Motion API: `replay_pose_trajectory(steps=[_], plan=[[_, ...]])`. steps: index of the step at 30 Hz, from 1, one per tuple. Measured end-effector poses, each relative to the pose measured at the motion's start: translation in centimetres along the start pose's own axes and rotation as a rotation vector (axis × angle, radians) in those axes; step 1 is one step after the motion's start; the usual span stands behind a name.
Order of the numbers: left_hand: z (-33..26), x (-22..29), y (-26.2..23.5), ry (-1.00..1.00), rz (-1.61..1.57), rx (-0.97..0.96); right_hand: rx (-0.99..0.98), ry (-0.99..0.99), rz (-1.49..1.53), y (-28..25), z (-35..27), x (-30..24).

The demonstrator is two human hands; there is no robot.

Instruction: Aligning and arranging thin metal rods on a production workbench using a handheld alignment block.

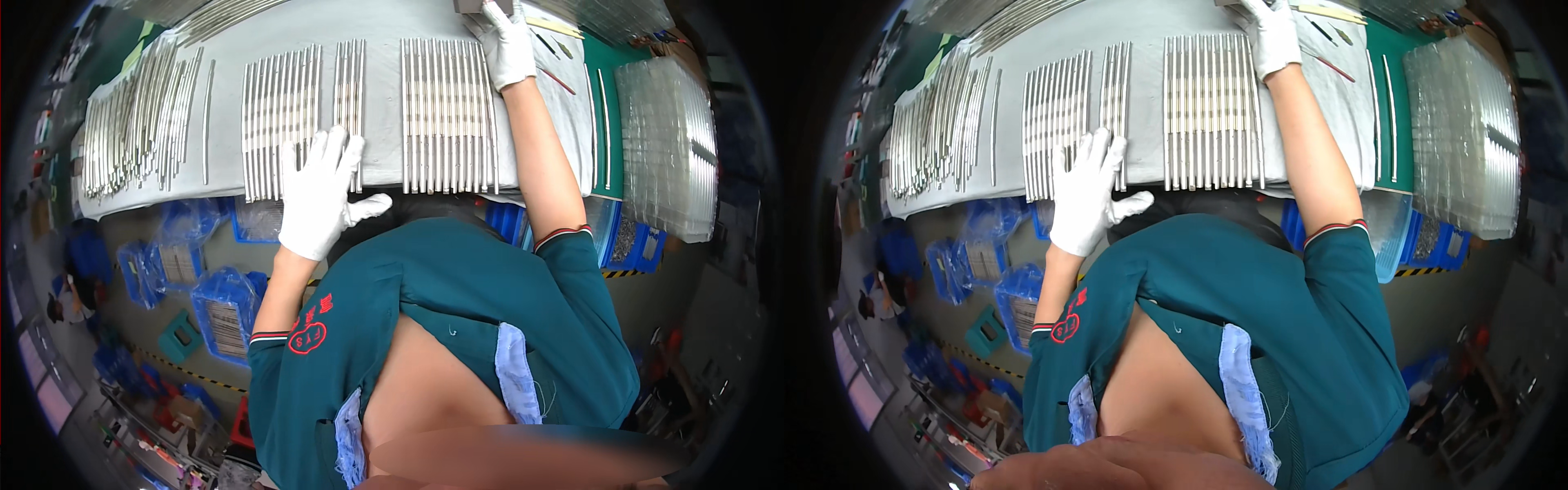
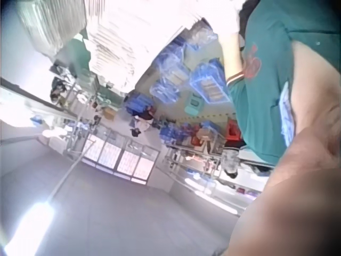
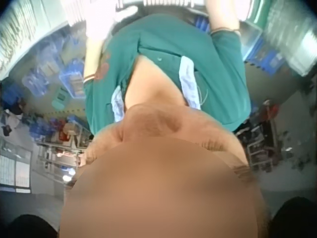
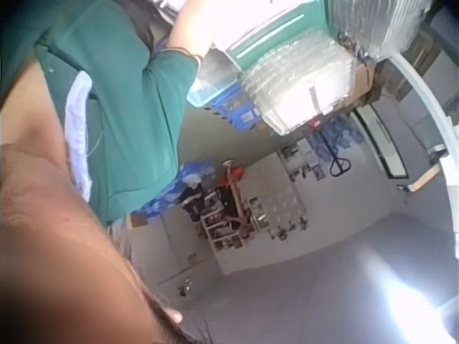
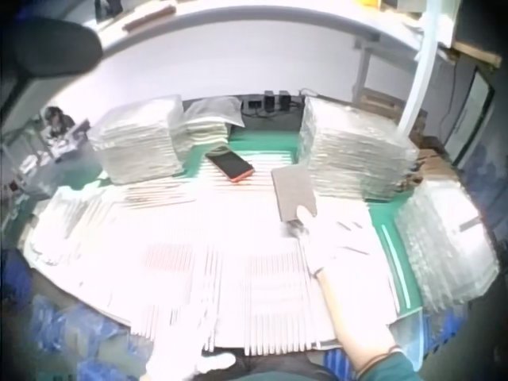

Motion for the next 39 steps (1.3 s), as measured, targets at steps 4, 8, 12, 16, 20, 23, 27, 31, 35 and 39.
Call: replay_pose_trajectory(steps=[4, 8, 12, 16, 20, 23, 27, 31, 35, 39], plan=[[-0.8, -0.6, -0.4, -0.050, 0.043, 0.006, 0.030, 0.056, 0.103, 1.5, -0.9, -1.0], [0.6, 0.1, -1.5, -0.057, -0.096, -0.048, -0.019, 0.133, 0.106, -0.5, 1.2, 1.5], [0.8, 1.3, -0.2, 0.094, -0.112, -0.050, 0.014, 0.072, 0.174, 1.6, -0.4, 0.1], [0.8, 0.3, -1.4, -0.020, -0.101, -0.050, 0.013, -0.008, 0.131, 1.6, -0.5, -0.3], [-1.4, -2.9, -1.0, -0.124, 0.130, 0.039, 0.028, -0.018, 0.007, 0.8, -0.1, -0.2], [-2.1, -3.1, -0.5, -0.118, 0.196, 0.026, 0.027, -0.013, 0.001, 0.7, 0.2, 0.0], [-1.1, -1.9, -0.2, -0.128, 0.073, -0.007, 0.009, -0.003, -0.004, 0.6, 0.5, 0.4], [0.0, -0.1, 0.5, -0.031, -0.015, -0.011, -0.015, -0.001, 0.005, 0.3, 0.5, 0.3], [0.6, -0.1, -0.9, -0.039, -0.194, -0.117, 0.072, -0.013, 0.050, 1.1, 0.4, 0.8], [-1.8, -4.6, 0.6, 0.023, 0.118, -0.017, 0.050, -0.071, -0.162, -0.5, -0.5, -0.6]])
Point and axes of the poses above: each hand's wrist, its own z-axis towards the middle knuckle, its own y-axis out of the palm, x = y × z, the point moved 1 cm from there along z, towards the middle knuckle, and after that the axes turned 13 degrees about y, right-handed, at the moved point
